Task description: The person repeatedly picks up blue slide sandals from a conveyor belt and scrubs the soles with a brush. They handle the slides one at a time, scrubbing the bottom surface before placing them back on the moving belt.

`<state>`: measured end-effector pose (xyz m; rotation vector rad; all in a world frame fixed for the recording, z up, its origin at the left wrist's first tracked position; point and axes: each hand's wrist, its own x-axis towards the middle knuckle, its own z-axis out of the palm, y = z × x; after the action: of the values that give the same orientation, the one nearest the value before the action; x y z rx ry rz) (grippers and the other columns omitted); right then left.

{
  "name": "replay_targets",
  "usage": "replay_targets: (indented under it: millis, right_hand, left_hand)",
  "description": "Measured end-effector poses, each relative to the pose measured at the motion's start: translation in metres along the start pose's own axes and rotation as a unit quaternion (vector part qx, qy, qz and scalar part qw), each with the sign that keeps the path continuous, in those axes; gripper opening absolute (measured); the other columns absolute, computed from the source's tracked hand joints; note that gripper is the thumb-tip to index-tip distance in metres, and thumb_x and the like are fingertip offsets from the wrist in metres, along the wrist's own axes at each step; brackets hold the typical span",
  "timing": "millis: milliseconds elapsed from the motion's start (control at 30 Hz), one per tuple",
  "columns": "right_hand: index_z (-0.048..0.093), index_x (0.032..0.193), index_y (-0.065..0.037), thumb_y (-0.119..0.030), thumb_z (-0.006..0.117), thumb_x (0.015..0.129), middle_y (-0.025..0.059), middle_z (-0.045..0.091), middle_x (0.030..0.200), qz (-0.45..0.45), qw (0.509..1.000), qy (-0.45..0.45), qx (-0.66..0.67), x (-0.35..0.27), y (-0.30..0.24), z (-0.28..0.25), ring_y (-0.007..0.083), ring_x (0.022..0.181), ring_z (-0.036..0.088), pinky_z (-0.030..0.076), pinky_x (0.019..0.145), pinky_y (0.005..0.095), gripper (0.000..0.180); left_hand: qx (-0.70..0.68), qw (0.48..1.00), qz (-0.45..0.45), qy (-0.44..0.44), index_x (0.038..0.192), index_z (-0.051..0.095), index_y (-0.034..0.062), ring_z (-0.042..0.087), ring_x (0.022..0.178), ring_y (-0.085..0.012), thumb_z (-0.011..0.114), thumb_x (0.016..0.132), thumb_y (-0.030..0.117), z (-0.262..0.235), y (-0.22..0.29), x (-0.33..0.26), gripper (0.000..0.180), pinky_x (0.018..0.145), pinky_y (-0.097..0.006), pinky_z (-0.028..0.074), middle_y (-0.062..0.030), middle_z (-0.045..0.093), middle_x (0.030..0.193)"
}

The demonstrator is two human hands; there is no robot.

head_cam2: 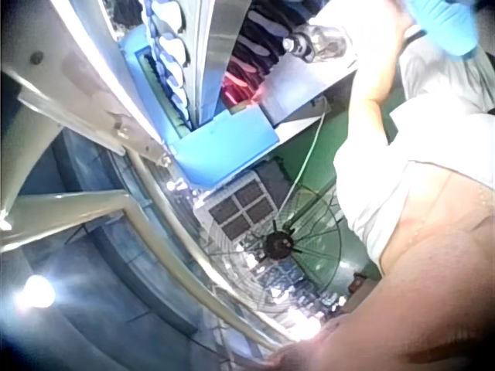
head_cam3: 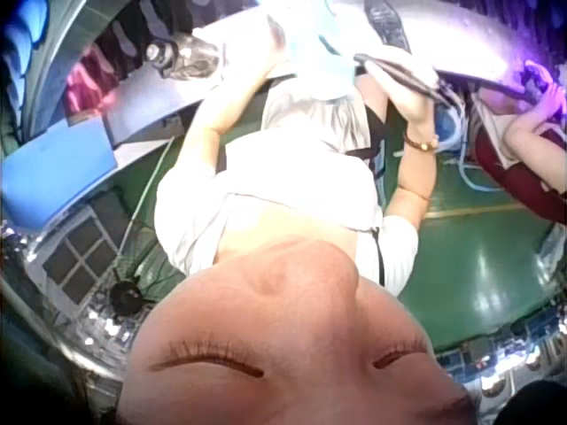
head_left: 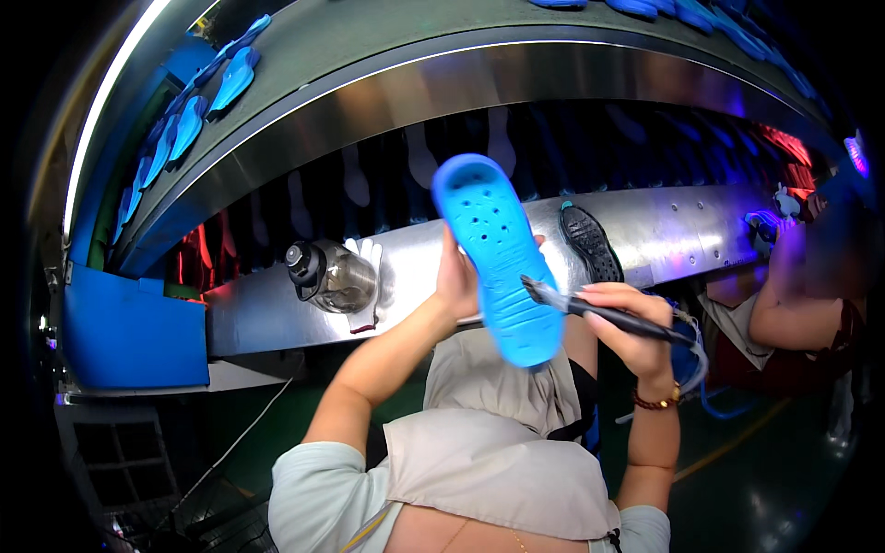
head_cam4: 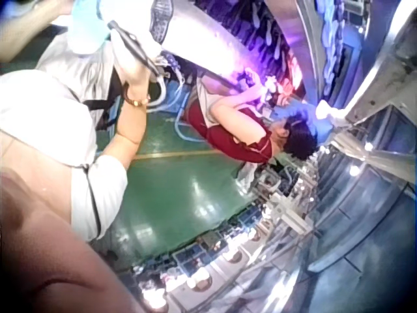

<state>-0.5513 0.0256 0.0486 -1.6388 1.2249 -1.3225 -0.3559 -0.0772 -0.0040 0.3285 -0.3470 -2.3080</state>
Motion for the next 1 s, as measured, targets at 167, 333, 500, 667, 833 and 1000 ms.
replay_targets:
  millis: [167,333,500,667,833,1000]
  right_hand:
    - [0.061,0.084,0.002,0.001,0.063,0.067,0.0128,0.063,0.083,-0.027,0.997,0.047,-0.053,0.006,0.025,0.032,0.0204,0.074,0.062,0.049,0.068,0.0277,0.017]
    - [0.062,0.076,-0.004,-0.002,0.068,0.059,0.0093,0.064,0.078,-0.132,0.975,-0.128,-0.122,-0.017,-0.01,0.035,0.0231,0.076,0.062,0.047,0.066,0.0311,0.017]
    - [0.062,0.083,0.003,0.002,0.065,0.063,0.0131,0.063,0.085,-0.034,0.998,0.026,-0.035,0.011,-0.008,0.022,0.0214,0.078,0.061,0.048,0.07,0.0306,0.02]
    - [0.063,0.083,0.0,0.001,0.068,0.061,0.0135,0.063,0.084,-0.132,0.979,-0.155,0.001,0.002,-0.022,0.029,0.0244,0.079,0.062,0.048,0.072,0.03,0.023]
    - [0.062,0.087,0.0,0.0,0.066,0.066,0.0125,0.064,0.085,-0.061,0.997,-0.019,-0.045,0.01,-0.003,0.011,0.022,0.078,0.063,0.05,0.072,0.0299,0.021]
    - [0.063,0.088,0.0,-0.001,0.067,0.067,0.0113,0.064,0.088,-0.12,0.974,-0.184,0.053,-0.003,-0.009,0.009,0.0219,0.081,0.062,0.049,0.075,0.0307,0.021]
  left_hand:
    - [0.034,0.997,-0.057,0.037,0.121,0.041,0.0064,0.051,0.102,-0.0272,0.021,0.076,0.073,-0.018,-0.026,0.009,0.083,0.087,-0.045,0.042,-0.0158,0.05,0.113]
    - [0.032,0.999,-0.001,0.025,0.118,0.043,0.0041,0.053,0.098,-0.0253,0.019,0.073,0.075,-0.016,-0.007,0.005,0.087,0.084,-0.043,0.045,-0.0134,0.052,0.109]
    - [0.011,1.0,0.015,0.006,0.117,0.043,0.0025,0.053,0.097,-0.0276,0.019,0.072,0.076,0.009,-0.016,-0.002,0.089,0.085,-0.044,0.044,-0.0149,0.052,0.107]
    - [-0.017,0.997,0.059,-0.041,0.115,0.043,0.0014,0.053,0.097,-0.0281,0.021,0.07,0.078,0.012,-0.007,0.002,0.092,0.085,-0.044,0.044,-0.0164,0.054,0.104]
    - [0.033,0.996,0.078,0.017,0.117,0.042,0.0071,0.053,0.096,-0.0285,0.023,0.072,0.076,0.022,-0.005,0.005,0.084,0.09,-0.05,0.038,-0.014,0.053,0.103]
    - [0.043,0.994,0.091,-0.051,0.115,0.044,0.0048,0.052,0.097,-0.0281,0.023,0.071,0.077,0.016,0.012,0.012,0.087,0.088,-0.049,0.041,-0.0139,0.052,0.103]
